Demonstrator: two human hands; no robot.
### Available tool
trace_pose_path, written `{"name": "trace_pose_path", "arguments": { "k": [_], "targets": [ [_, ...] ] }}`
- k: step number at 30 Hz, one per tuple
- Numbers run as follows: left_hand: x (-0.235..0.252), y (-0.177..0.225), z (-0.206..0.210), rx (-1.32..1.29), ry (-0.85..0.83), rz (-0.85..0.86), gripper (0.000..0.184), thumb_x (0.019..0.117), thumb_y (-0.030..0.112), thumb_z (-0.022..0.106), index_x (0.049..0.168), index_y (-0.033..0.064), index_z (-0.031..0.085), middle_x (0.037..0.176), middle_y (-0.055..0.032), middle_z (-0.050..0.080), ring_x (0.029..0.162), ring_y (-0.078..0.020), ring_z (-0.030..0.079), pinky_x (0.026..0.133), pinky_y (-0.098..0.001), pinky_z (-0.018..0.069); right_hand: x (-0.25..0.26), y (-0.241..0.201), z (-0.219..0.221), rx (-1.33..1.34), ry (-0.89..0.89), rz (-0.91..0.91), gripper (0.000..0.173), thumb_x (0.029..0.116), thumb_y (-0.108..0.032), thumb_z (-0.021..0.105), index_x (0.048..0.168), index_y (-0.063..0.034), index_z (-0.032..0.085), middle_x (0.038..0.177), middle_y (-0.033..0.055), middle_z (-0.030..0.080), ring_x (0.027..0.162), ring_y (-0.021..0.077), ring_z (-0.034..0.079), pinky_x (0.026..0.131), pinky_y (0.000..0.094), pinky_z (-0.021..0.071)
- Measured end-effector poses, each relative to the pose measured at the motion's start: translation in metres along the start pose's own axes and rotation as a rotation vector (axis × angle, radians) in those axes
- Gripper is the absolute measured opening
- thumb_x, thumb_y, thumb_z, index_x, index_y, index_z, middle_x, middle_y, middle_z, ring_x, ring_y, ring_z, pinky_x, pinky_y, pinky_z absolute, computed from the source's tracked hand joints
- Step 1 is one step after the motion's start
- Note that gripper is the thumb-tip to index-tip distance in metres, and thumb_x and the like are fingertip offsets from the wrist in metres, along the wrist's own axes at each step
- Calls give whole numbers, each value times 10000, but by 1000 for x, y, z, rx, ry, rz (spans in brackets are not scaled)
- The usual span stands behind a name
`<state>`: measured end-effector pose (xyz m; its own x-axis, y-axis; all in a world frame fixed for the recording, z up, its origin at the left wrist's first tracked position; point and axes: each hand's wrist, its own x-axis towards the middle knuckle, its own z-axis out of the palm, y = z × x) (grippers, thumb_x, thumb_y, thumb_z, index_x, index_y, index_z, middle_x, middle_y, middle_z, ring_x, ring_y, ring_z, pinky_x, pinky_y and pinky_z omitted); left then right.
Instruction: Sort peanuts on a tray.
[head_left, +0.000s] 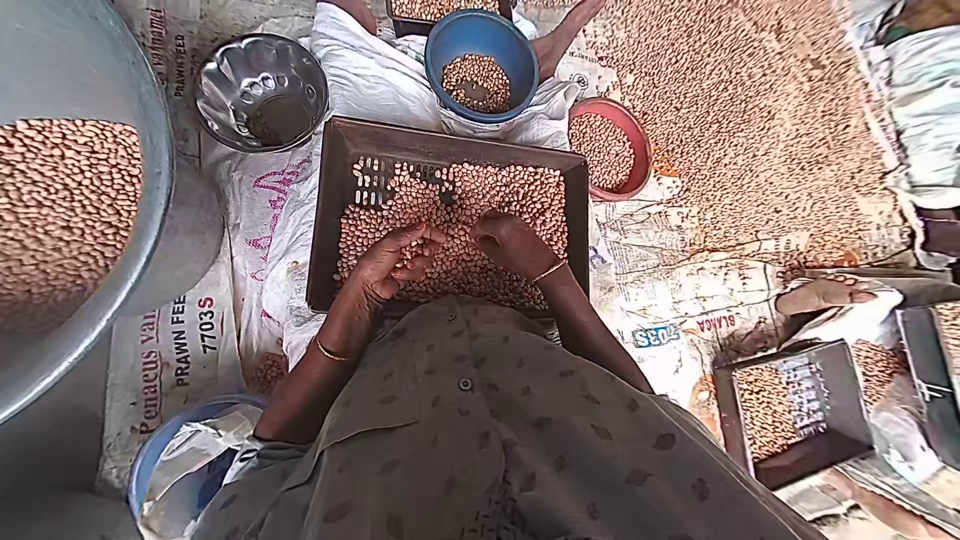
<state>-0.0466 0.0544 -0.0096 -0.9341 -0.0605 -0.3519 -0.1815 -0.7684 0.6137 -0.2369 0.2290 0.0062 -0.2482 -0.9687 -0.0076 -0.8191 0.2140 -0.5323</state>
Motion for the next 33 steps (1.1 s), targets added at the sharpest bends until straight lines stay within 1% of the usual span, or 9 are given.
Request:
{"name": "trace_pose_path", "arguments": {
  "k": [4, 9, 11, 14, 17, 22, 25, 30, 33],
  "targets": [
    [3, 1, -8, -101, 184, 90, 391, 1116, 237, 276, 975, 105, 617, 624, 87, 484, 410, 36, 377, 362, -92, 303, -19, 8, 29, -141, 102, 46, 162, 984, -71, 620, 1047, 12, 745, 1156, 223, 698, 1167, 370, 661, 1010, 481, 536],
    [-12, -2, 12, -16, 302, 120, 349, 1106, 331, 350, 982, 144, 618, 615, 97, 411, 385, 27, 305, 341, -106, 244, -14, 2, 33, -204, 170, 51, 157, 991, -78, 603, 1009, 23, 722, 1097, 201, 705, 998, 351, 717, 821, 495, 598],
    [-10, -2, 8, 73, 261, 80, 476, 1115, 410, 288, 1027, 116, 651, 652, 70, 478, 402, 18, 338, 355, -110, 271, -15, -4, 31, -144, 266, 60, 176, 1001, -77, 585, 1043, 32, 717, 1085, 214, 715, 890, 351, 739, 737, 488, 606],
    [-2, -3, 5, 219, 160, -6, 630, 1117, 468, 188, 1118, 65, 672, 752, 13, 605, 437, 15, 398, 375, -106, 300, -16, -26, 24, 120, 387, -88, 188, 1008, -60, 595, 1109, 25, 729, 1044, 172, 728, 895, 259, 728, 829, 383, 605],
    [2, -5, 7, 275, 19, -44, 621, 1125, 421, 184, 1133, 50, 682, 800, -9, 659, 460, 18, 452, 395, -98, 344, -12, -35, 14, 224, 458, -192, 262, 989, -34, 608, 1213, 56, 708, 1098, 183, 742, 972, 234, 735, 915, 342, 590],
    [5, -9, -6, 171, 20, 7, 328, 1107, 261, 365, 986, 121, 636, 730, 55, 556, 435, 39, 397, 370, -91, 329, -30, 17, -28, 288, 647, 172, 212, 1016, -70, 558, 1107, 50, 707, 929, 143, 729, 756, 154, 709, 733, 317, 608],
    [1, -8, -10, -67, 79, 122, 329, 1101, 243, 345, 940, 131, 609, 639, 91, 482, 393, 44, 367, 347, -89, 320, -58, 42, -36, 227, 665, 327, 217, 1015, -98, 580, 1129, 34, 708, 989, 156, 729, 811, 170, 705, 785, 342, 594],
    [-1, -6, -15, -430, 97, 418, 396, 1125, 274, 249, 1007, 129, 598, 728, 74, 538, 463, 30, 438, 411, -83, 366, -97, 47, -24, 105, 755, 400, 226, 1020, -87, 583, 1163, 50, 692, 1133, 216, 706, 964, 259, 715, 881, 400, 583],
    [-1, -4, -20, -454, 155, 463, 434, 1126, 258, 201, 984, 130, 592, 704, 76, 543, 451, 24, 437, 398, -93, 356, -98, 23, -13, 281, 626, 327, 207, 1019, -74, 591, 1178, 23, 680, 1104, 159, 703, 894, 158, 700, 820, 317, 588]
  ]
}}
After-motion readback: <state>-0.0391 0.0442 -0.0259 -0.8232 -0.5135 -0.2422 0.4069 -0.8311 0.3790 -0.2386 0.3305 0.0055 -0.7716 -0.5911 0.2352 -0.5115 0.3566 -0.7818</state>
